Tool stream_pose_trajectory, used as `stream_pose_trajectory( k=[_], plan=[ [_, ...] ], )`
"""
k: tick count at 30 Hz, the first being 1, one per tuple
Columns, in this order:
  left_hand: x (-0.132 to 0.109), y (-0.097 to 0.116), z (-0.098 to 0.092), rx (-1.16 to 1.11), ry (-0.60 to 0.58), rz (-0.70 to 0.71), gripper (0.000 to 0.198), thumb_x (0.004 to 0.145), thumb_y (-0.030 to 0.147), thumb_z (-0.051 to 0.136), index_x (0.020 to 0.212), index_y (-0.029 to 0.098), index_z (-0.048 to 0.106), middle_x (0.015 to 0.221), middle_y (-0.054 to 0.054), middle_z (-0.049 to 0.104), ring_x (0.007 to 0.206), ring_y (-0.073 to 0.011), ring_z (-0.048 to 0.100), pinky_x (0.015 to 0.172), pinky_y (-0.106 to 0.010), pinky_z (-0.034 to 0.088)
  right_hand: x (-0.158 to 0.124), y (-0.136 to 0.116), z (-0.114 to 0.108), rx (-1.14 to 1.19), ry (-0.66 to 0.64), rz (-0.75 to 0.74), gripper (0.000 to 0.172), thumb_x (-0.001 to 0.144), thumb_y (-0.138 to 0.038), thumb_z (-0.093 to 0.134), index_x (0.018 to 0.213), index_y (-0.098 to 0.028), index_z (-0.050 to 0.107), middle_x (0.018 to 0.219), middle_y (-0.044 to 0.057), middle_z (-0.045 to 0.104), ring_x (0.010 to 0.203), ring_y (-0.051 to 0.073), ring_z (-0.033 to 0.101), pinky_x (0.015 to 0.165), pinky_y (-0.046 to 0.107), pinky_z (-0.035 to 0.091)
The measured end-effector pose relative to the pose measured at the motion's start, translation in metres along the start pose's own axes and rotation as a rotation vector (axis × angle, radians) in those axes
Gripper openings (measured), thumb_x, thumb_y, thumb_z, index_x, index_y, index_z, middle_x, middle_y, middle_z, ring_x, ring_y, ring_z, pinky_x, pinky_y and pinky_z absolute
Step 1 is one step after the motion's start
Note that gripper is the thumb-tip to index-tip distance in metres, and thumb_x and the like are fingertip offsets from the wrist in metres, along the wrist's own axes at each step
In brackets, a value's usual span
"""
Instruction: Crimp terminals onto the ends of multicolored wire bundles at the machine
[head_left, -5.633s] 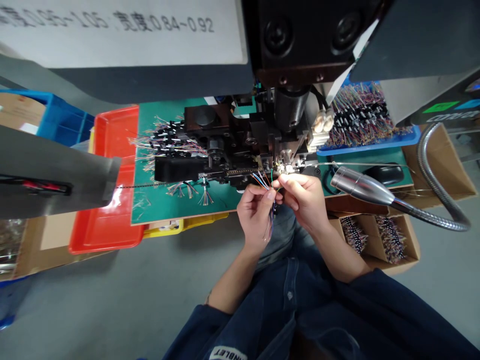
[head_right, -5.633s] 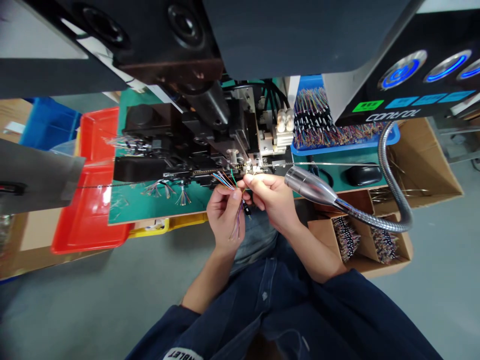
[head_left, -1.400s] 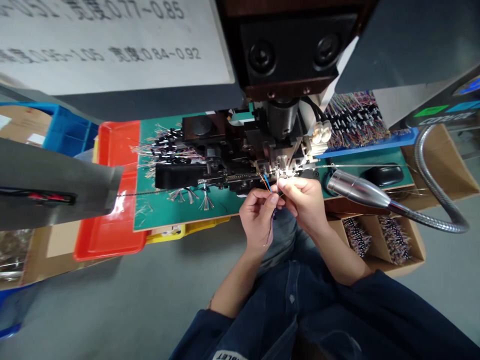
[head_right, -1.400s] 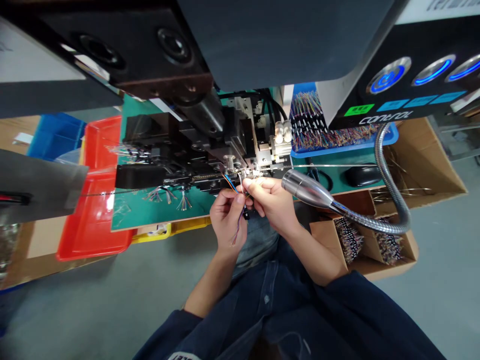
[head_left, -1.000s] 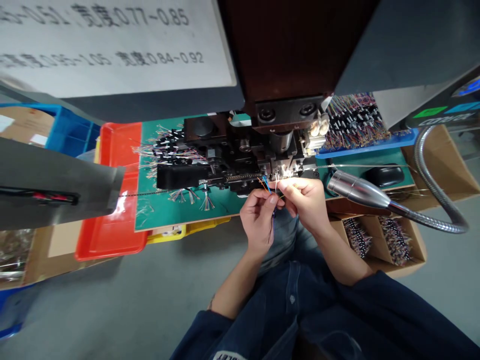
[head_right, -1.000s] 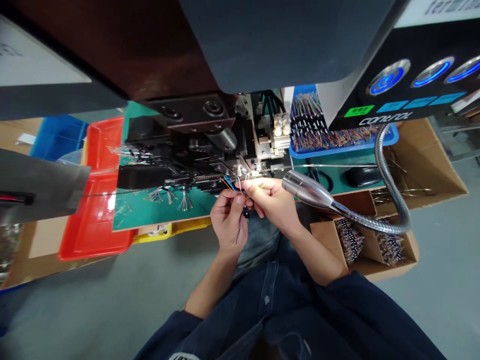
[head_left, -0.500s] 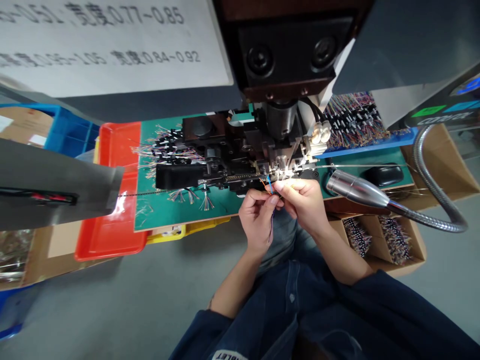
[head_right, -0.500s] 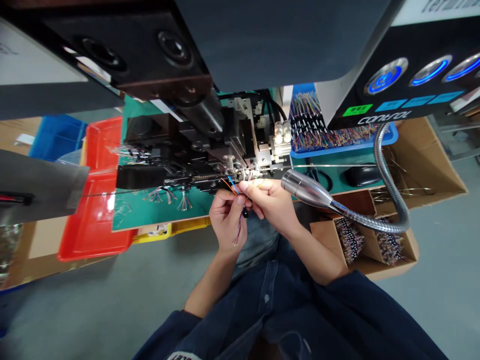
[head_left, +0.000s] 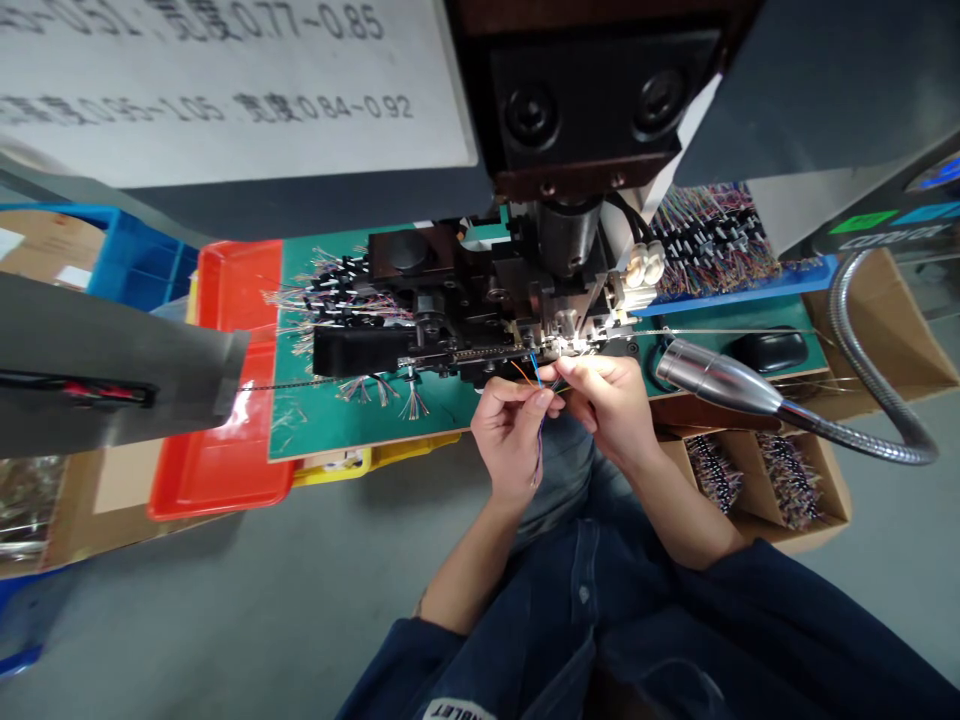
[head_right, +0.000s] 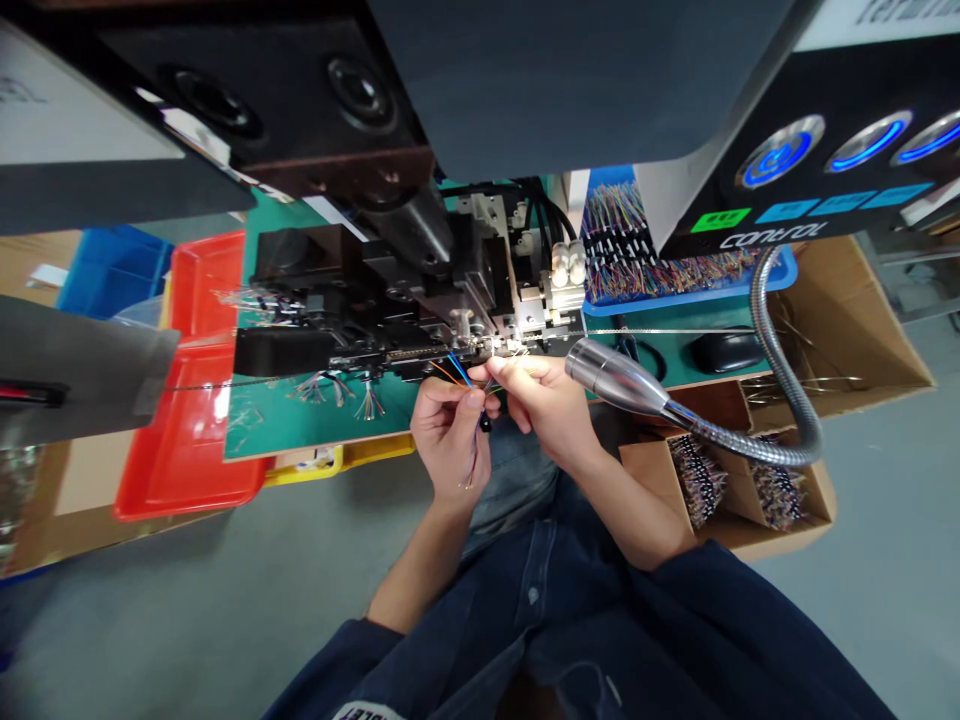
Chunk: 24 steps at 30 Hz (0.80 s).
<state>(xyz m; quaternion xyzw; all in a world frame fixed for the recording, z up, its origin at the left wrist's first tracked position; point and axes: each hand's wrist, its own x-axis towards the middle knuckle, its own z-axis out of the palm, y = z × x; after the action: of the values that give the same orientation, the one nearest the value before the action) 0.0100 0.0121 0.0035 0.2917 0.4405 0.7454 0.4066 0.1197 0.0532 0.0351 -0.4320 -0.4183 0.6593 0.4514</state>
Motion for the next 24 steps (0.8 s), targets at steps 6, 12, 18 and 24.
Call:
stream_pose_trajectory(
  k=[6,12,18,24],
  plan=[
    [0.0,0.0,0.0,0.004,0.014,-0.029,0.031,0.089,0.04,0.097,0.086,0.021,0.072,0.081,0.003,0.072,0.066,-0.0115,0.075,0.061,-0.023,0.062,0.0,0.0,0.002,0.031,-0.002,0.004,0.037,0.099,-0.055,0.082,0.088,-0.021,0.091,0.043,-0.008,0.05,0.039,0.007,0.033,0.047,0.025,0.033],
    [-0.001,0.0,-0.001,0.012,-0.013,-0.072,0.028,0.091,0.039,0.095,0.088,0.021,0.073,0.076,0.002,0.074,0.065,-0.0111,0.073,0.064,-0.023,0.061,-0.001,-0.002,0.0,-0.003,-0.028,-0.029,0.038,0.101,-0.056,0.079,0.091,-0.021,0.091,0.044,-0.007,0.05,0.038,0.007,0.034,0.045,0.024,0.034],
    [-0.003,-0.003,-0.005,-0.002,-0.08,-0.097,0.029,0.091,0.038,0.094,0.086,0.019,0.073,0.071,0.003,0.072,0.063,-0.0113,0.07,0.062,-0.023,0.058,-0.003,-0.011,0.0,-0.147,-0.049,-0.081,0.034,0.096,-0.051,0.084,0.09,-0.019,0.09,0.057,-0.002,0.065,0.041,0.008,0.046,0.038,0.022,0.032],
    [-0.004,-0.006,-0.006,0.02,-0.072,-0.097,0.03,0.092,0.038,0.093,0.083,0.02,0.071,0.071,0.002,0.073,0.063,-0.0124,0.071,0.062,-0.023,0.058,-0.005,-0.008,0.0,-0.146,0.007,-0.109,0.03,0.099,-0.047,0.08,0.091,-0.02,0.091,0.051,-0.003,0.061,0.04,0.009,0.047,0.039,0.022,0.036]
  ],
)
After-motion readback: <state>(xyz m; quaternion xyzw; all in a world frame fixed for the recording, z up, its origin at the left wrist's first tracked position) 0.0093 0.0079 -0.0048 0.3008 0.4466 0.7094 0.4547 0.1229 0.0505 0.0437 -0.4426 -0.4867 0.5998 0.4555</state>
